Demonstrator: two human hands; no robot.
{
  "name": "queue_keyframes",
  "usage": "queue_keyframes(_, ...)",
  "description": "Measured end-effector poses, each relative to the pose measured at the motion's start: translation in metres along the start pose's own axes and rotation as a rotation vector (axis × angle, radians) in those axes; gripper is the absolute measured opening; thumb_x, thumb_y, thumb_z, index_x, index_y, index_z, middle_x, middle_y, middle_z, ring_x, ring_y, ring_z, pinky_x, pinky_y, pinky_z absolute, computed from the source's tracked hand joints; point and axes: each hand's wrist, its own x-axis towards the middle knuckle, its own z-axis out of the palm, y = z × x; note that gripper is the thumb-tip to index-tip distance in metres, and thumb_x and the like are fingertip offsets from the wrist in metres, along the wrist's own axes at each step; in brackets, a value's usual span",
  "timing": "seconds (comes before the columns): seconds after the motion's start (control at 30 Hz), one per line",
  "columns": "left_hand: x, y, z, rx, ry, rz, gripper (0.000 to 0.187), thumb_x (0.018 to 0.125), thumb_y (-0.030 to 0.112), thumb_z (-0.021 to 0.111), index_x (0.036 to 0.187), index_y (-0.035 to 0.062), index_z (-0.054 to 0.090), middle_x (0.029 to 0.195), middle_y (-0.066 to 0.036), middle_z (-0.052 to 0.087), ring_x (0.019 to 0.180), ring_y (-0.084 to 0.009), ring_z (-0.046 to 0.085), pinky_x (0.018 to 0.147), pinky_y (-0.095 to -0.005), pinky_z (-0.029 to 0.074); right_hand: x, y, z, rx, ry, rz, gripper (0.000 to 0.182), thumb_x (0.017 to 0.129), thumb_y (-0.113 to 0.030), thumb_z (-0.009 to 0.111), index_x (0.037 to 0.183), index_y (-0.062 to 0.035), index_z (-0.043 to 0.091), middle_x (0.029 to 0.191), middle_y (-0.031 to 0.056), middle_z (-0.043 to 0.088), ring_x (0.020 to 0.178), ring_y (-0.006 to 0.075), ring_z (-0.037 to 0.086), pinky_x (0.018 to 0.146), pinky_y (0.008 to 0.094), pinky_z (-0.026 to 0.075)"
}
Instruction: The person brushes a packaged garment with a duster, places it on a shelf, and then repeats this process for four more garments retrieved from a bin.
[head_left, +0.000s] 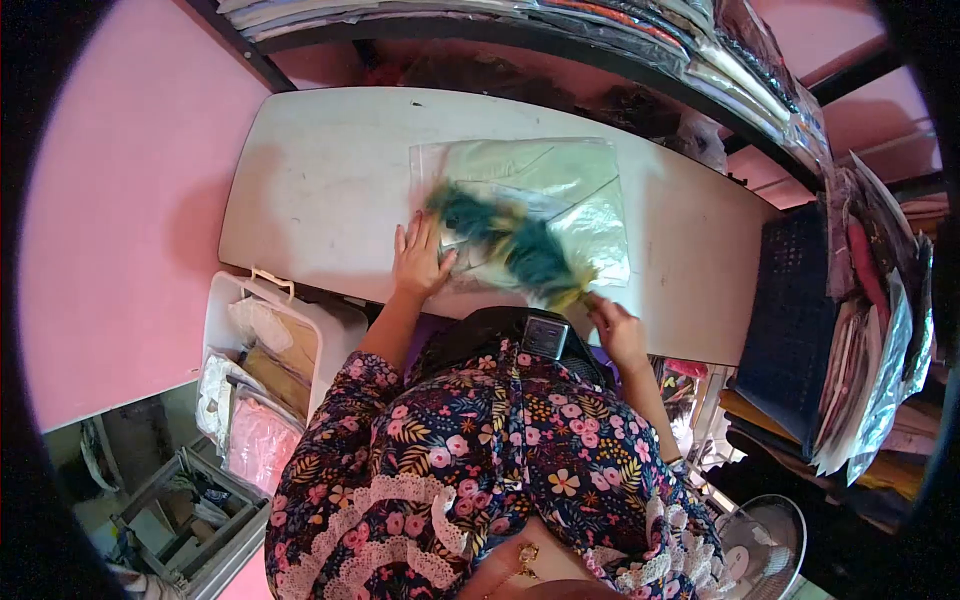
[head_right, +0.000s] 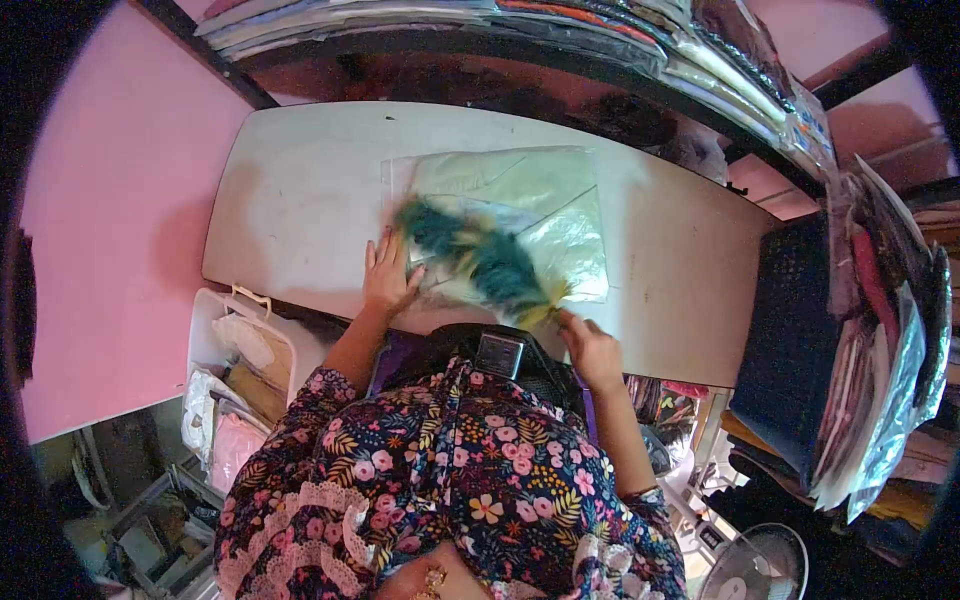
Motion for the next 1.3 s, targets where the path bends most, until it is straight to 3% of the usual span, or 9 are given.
queue_keyframes(0.13,0.0,0.004,-0.002,-0.041,0.041,-0.009,0.074,0.081,0.042,0.053,0.141,0.0087,0.026,0.147,-0.01,0.024,0.138,-0.0244,0.018,0.11,-0.0495,0.013,0.028,0.003,-0.002,0.066,0.339,0.271,0.023,0.087,-0.022,0.055,0.108,-0.014,0.056,0.078,0.0211,0.063,0.071,0.0412,0.06,0.059,0.0491,0.047)
queue_keyframes(0.3,0.002,0.003,-0.005,-0.026,0.035,-0.005,0.074,0.082,0.043,0.053,0.141,0.0086,0.026,0.147,-0.009,0.024,0.137,-0.0243,0.019,0.11,-0.0491,0.013,0.028,-0.017,0.008,0.124,0.06,-0.145,0.027,0.085,-0.024,0.057,0.111,-0.0195,0.055,0.084,0.0181,0.064,0.073,0.0383,0.061,0.061,0.0472,0.049)
queue_keyframes(0.37,0.005,0.003,-0.012,-0.011,-0.297,-0.055,0.074,0.081,0.043,0.053,0.141,0.0086,0.026,0.147,-0.009,0.025,0.137,-0.0243,0.02,0.11,-0.0487,0.013,0.029,-0.024,0.003,-0.012,0.0,-0.126,0.026,0.085,-0.025,0.057,0.11,-0.0189,0.055,0.082,0.0174,0.063,0.07,0.0372,0.061,0.06,0.0471,0.049)
queue_keyframes(0.47,0.0,0.004,0.0,-0.024,0.042,0.002,0.074,0.082,0.042,0.053,0.141,0.0075,0.025,0.147,-0.01,0.024,0.137,-0.0234,0.019,0.11,-0.0486,0.013,0.047,-0.022,-0.001,-0.009,0.142,0.098,0.027,0.086,-0.026,0.056,0.111,-0.0154,0.055,0.075,0.0185,0.062,0.067,0.0375,0.061,0.057,0.0475,0.048)
queue_keyframes(0.7,0.005,0.005,-0.004,0.053,-0.265,-0.103,0.075,0.083,0.043,0.053,0.142,0.0079,0.023,0.147,-0.009,0.024,0.137,-0.0235,0.019,0.11,-0.0479,0.013,0.068,-0.072,-0.022,-0.176,-0.059,-0.198,0.03,0.084,-0.025,0.057,0.111,-0.0143,0.053,0.075,0.0176,0.063,0.064,0.0357,0.063,0.055,0.0451,0.051)
queue_keyframes(0.8,0.0,0.006,-0.002,-0.016,0.034,-0.008,0.075,0.083,0.043,0.052,0.142,0.0083,0.023,0.147,-0.009,0.024,0.137,-0.0235,0.019,0.111,-0.0475,0.012,0.084,-0.086,-0.021,-0.219,-0.032,-0.118,0.029,0.084,-0.025,0.057,0.111,-0.0139,0.052,0.075,0.0171,0.063,0.065,0.0364,0.063,0.055,0.0453,0.051)
queue_keyframes(1.0,0.005,0.009,-0.008,-0.003,-0.138,-0.053,0.075,0.082,0.042,0.053,0.142,0.0087,0.023,0.147,-0.009,0.025,0.137,-0.0238,0.02,0.11,-0.0481,0.013,0.088,-0.08,-0.017,-0.15,-0.056,-0.193,0.029,0.085,-0.025,0.056,0.111,-0.0132,0.051,0.077,0.0176,0.062,0.068,0.0374,0.063,0.057,0.0457,0.051)
queue_keyframes(1.07,0.007,0.009,-0.008,0.011,-0.321,-0.107,0.075,0.082,0.041,0.054,0.142,0.0087,0.024,0.147,-0.009,0.025,0.137,-0.024,0.021,0.11,-0.0483,0.014,0.082,-0.062,-0.016,-0.106,-0.107,-0.169,0.029,0.085,-0.025,0.056,0.112,-0.0152,0.051,0.08,0.0176,0.063,0.07,0.0383,0.062,0.06,0.0473,0.05)
queue_keyframes(1.3,-0.001,0.007,0.001,-0.025,0.059,0.004,0.073,0.082,0.045,0.052,0.14,0.0092,0.028,0.146,-0.009,0.026,0.137,-0.0239,0.02,0.11,-0.049,0.014,0.056,0.0,-0.025,-0.043,0.29,0.267,0.024,0.088,-0.019,0.054,0.11,-0.0112,0.055,0.08,0.023,0.063,0.073,0.0408,0.061,0.06,0.05,0.047)
